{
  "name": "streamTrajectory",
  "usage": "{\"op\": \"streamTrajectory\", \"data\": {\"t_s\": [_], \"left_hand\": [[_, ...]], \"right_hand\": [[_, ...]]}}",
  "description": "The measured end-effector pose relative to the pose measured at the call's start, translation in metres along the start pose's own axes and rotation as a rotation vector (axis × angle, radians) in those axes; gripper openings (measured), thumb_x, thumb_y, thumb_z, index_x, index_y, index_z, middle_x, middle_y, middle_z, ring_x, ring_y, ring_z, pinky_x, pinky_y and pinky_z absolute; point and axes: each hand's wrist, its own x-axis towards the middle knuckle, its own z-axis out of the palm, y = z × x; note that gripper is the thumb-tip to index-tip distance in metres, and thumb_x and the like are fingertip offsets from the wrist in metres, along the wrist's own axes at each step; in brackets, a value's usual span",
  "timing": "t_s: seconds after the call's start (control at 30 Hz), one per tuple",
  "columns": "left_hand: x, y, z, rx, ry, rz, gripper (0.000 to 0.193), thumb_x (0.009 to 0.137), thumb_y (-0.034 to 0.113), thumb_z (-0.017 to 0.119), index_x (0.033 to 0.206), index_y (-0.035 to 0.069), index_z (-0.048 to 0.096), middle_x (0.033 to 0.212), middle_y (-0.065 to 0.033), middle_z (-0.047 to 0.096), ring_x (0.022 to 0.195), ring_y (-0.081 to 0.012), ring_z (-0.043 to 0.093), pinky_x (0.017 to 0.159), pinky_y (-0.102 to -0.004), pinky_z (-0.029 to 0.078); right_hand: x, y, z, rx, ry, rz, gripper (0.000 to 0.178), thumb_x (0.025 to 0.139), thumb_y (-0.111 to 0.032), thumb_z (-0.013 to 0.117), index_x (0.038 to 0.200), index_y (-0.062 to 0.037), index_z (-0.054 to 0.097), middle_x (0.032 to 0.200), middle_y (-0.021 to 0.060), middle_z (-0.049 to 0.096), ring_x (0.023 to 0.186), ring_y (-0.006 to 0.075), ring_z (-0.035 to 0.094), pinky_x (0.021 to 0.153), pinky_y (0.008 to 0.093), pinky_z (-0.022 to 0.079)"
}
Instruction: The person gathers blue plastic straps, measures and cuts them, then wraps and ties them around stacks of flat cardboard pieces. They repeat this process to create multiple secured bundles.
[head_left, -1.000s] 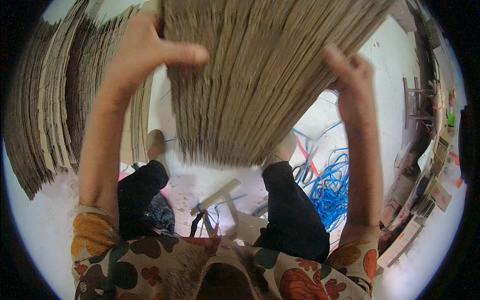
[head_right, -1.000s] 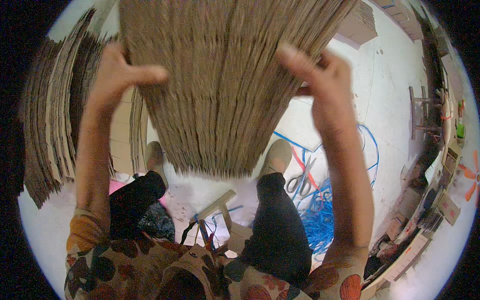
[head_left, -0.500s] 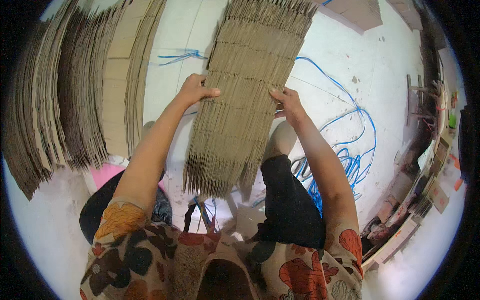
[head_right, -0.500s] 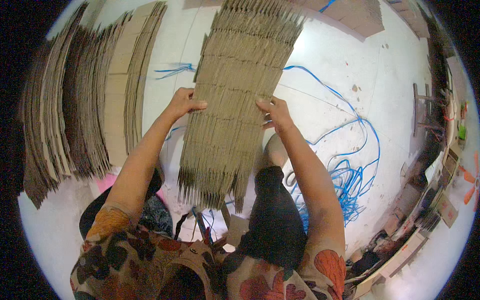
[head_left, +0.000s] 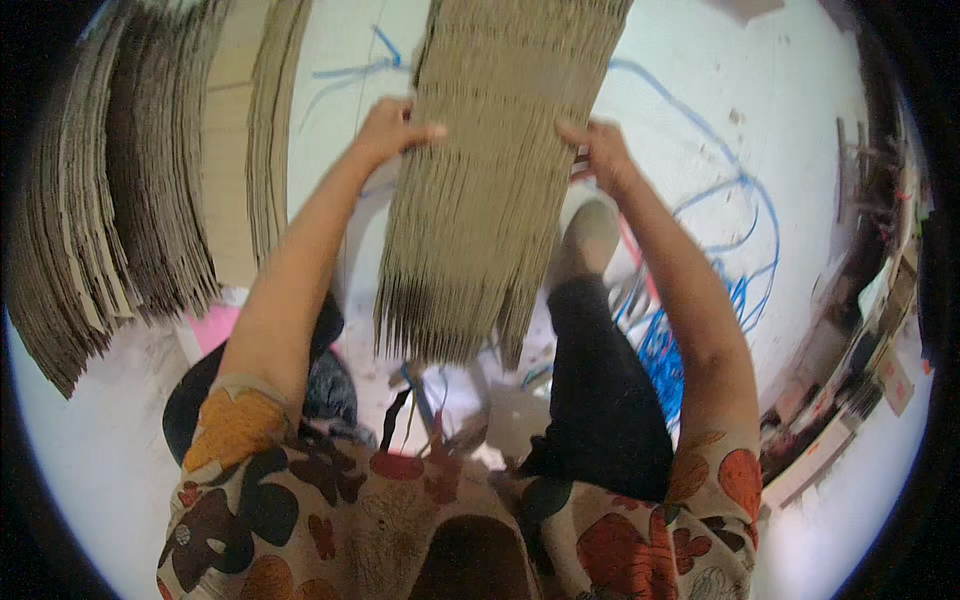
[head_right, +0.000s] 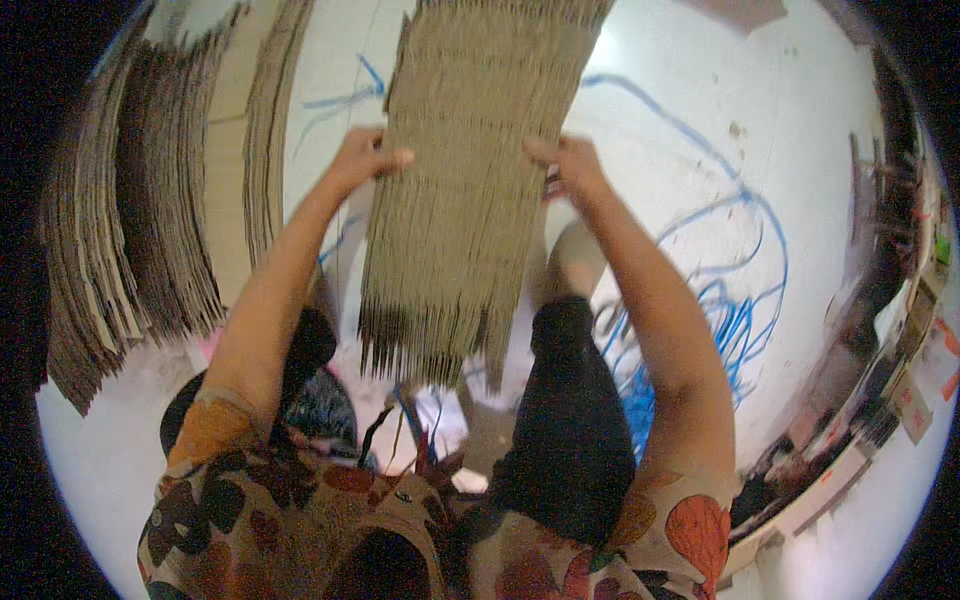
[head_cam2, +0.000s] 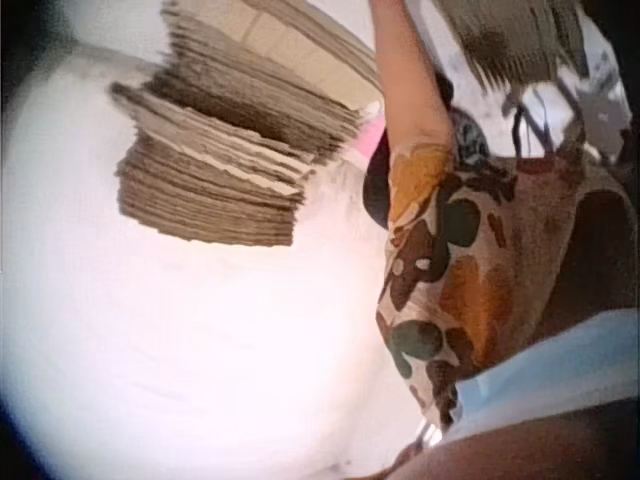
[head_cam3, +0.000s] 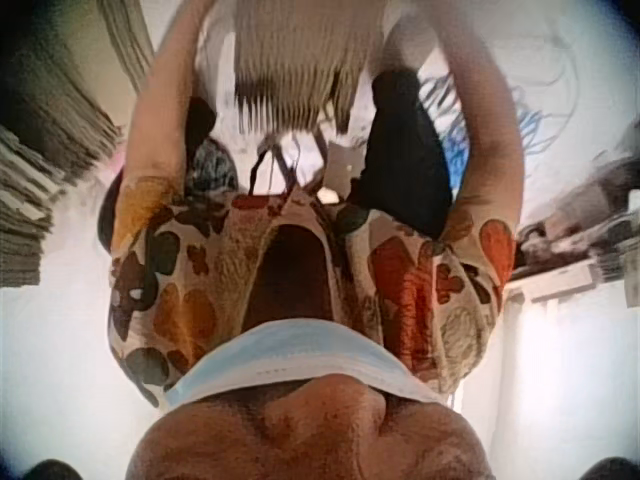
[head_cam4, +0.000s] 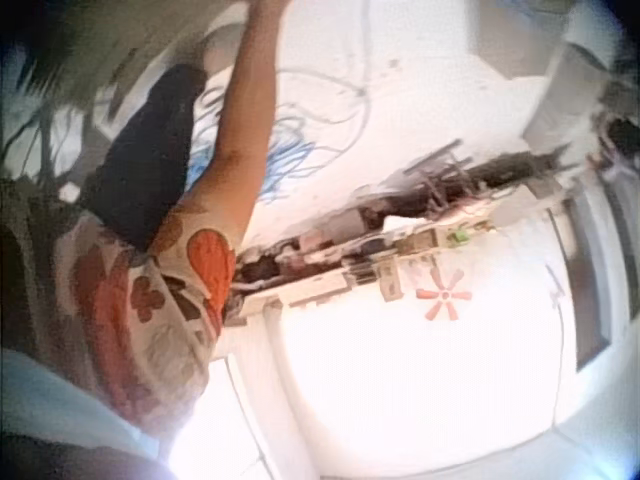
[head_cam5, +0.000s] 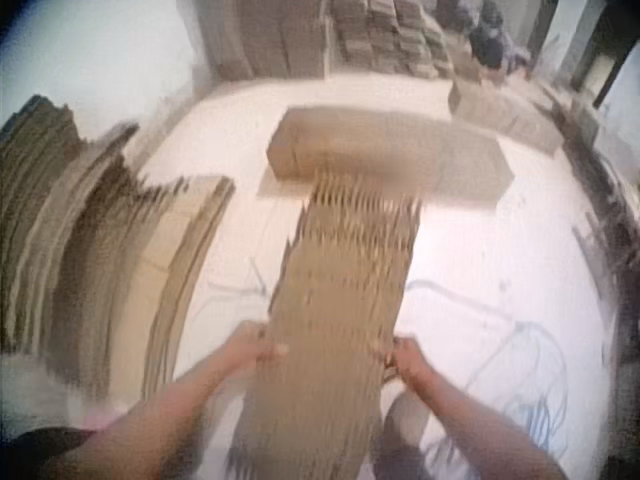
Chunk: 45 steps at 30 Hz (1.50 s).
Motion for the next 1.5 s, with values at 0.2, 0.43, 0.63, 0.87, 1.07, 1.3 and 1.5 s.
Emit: {"op": "streamTrajectory", "data": {"t_s": [0.2, 0.43, 0.63, 0.87, 1.07, 1.3, 1.5], "left_hand": [[0.012, 0.013, -0.006, 0.16, -0.009, 0.067, 0.048, 0.061, 0.039, 0.08, 0.082, -0.001, 0.065, 0.064, -0.006, 0.06, 0.052, -0.0135, 0.054, 0.044, -0.0263, 0.041], [0.008, -0.012, 0.007, 0.112, 0.183, 0.087, 0.067, 0.063, 0.044, 0.077, 0.109, 0.0, 0.056, 0.073, -0.0066, 0.062, 0.063, -0.0134, 0.057, 0.053, -0.0271, 0.043], [0.001, 0.008, 0.006, 0.148, 0.111, 0.118, 0.096, 0.062, 0.042, 0.079, 0.136, 0.003, 0.034, 0.082, -0.0096, 0.064, 0.067, -0.0153, 0.06, 0.053, -0.028, 0.046], [-0.001, 0.012, 0.013, 0.093, -0.013, 0.136, 0.115, 0.055, 0.032, 0.082, 0.144, 0.007, 0.014, 0.139, -0.0147, 0.039, 0.128, -0.0247, 0.038, 0.107, -0.0333, 0.028], [0.009, 0.002, 0.013, -0.081, 0.014, 0.142, 0.113, 0.057, 0.024, 0.083, 0.145, 0.009, 0.013, 0.138, -0.0161, 0.041, 0.124, -0.0283, 0.042, 0.104, -0.0324, 0.032], [0.02, -0.019, 0.018, -0.049, -0.006, 0.169, 0.114, 0.057, 0.028, 0.083, 0.145, 0.009, 0.013, 0.133, -0.0173, 0.046, 0.121, -0.0291, 0.046, 0.1, -0.0337, 0.036], [0.01, -0.008, 0.006, 0.006, -0.067, 0.036, 0.112, 0.056, 0.029, 0.083, 0.144, 0.007, 0.016, 0.133, -0.0186, 0.045, 0.122, -0.0313, 0.045, 0.101, -0.0348, 0.035]], "right_hand": [[-0.012, -0.006, -0.001, -0.007, 0.004, -0.123, 0.061, 0.076, -0.038, 0.069, 0.109, 0.0102, 0.053, 0.091, 0.024, 0.06, 0.058, 0.0266, 0.062, 0.044, 0.0359, 0.054], [-0.029, 0.023, 0.013, 0.009, 0.134, -0.159, 0.058, 0.078, -0.036, 0.066, 0.12, 0.0011, 0.052, 0.105, 0.0205, 0.059, 0.089, 0.0316, 0.062, 0.066, 0.0432, 0.055], [-0.029, 0.012, 0.014, -0.149, 0.029, -0.041, 0.047, 0.08, -0.03, 0.064, 0.114, 0.0018, 0.056, 0.098, 0.0205, 0.062, 0.087, 0.0311, 0.063, 0.053, 0.0415, 0.055], [-0.033, 0.023, 0.002, -0.092, 0.026, 0.017, 0.04, 0.083, -0.022, 0.061, 0.114, 0.0027, 0.053, 0.095, 0.0179, 0.061, 0.082, 0.0307, 0.063, 0.048, 0.0425, 0.057], [-0.033, 0.004, 0.007, -0.054, 0.068, 0.06, 0.039, 0.081, -0.018, 0.065, 0.112, 0.003, 0.055, 0.101, 0.0157, 0.061, 0.087, 0.0306, 0.062, 0.053, 0.0492, 0.055], [-0.031, 0.022, 0.0, 0.059, -0.003, -0.169, 0.052, 0.082, -0.021, 0.065, 0.125, 0.001, 0.047, 0.114, 0.0109, 0.057, 0.101, 0.0198, 0.055, 0.088, 0.0284, 0.042], [-0.031, -0.021, 0.013, -1.023, 0.631, -0.704, 0.085, 0.077, -0.038, 0.066, 0.139, -0.0003, 0.022, 0.143, 0.0209, 0.027, 0.135, 0.032, 0.022, 0.109, 0.0459, 0.016]]}}
